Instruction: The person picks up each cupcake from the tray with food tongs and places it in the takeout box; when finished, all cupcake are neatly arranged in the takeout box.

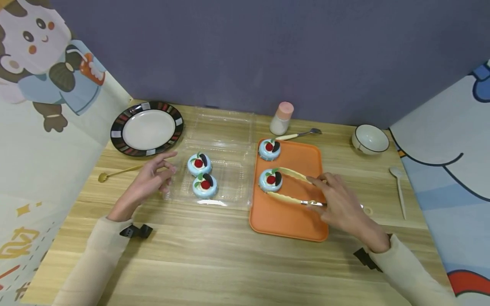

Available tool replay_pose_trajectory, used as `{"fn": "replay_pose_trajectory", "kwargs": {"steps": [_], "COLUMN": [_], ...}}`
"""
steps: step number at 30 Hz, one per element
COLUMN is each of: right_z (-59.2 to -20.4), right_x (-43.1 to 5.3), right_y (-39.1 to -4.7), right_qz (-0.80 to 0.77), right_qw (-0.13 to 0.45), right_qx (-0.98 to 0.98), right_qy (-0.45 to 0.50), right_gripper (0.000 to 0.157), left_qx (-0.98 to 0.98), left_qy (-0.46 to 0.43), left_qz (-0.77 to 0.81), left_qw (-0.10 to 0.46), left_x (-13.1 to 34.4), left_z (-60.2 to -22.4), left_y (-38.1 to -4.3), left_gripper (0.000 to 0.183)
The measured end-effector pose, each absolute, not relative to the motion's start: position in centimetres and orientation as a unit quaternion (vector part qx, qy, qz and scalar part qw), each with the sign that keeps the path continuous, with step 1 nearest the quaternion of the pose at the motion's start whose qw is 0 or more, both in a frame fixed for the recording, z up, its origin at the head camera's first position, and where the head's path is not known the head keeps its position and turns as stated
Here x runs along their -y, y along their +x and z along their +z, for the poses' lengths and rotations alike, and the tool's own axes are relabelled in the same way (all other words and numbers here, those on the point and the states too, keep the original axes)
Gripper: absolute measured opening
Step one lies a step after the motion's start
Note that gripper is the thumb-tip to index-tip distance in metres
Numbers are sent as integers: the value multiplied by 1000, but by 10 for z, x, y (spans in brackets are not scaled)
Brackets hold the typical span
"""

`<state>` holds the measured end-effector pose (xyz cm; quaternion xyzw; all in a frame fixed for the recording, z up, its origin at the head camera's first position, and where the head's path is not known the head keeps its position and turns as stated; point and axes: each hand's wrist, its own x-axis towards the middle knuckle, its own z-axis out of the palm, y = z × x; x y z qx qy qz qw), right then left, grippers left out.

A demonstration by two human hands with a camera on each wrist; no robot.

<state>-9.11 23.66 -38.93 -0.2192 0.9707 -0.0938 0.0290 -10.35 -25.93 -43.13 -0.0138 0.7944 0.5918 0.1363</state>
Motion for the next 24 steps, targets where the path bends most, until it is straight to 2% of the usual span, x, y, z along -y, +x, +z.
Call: {"fn": "replay_pose_trajectory", "kwargs": {"steps": [24], "right_z": [-400], "right_x": [-245], "right_y": [-101], "right_qz": [-126], "right_qw": [21], "right_qx": [-970], "right_qy": [-207], "right_gripper": [65], "left_qx": [-800], "left_qy": [-19], "left_qz": [585], "left_qw": [136], "left_x": [260], "left_z": [-431], "left_y": [-104], "left_gripper": [59]}}
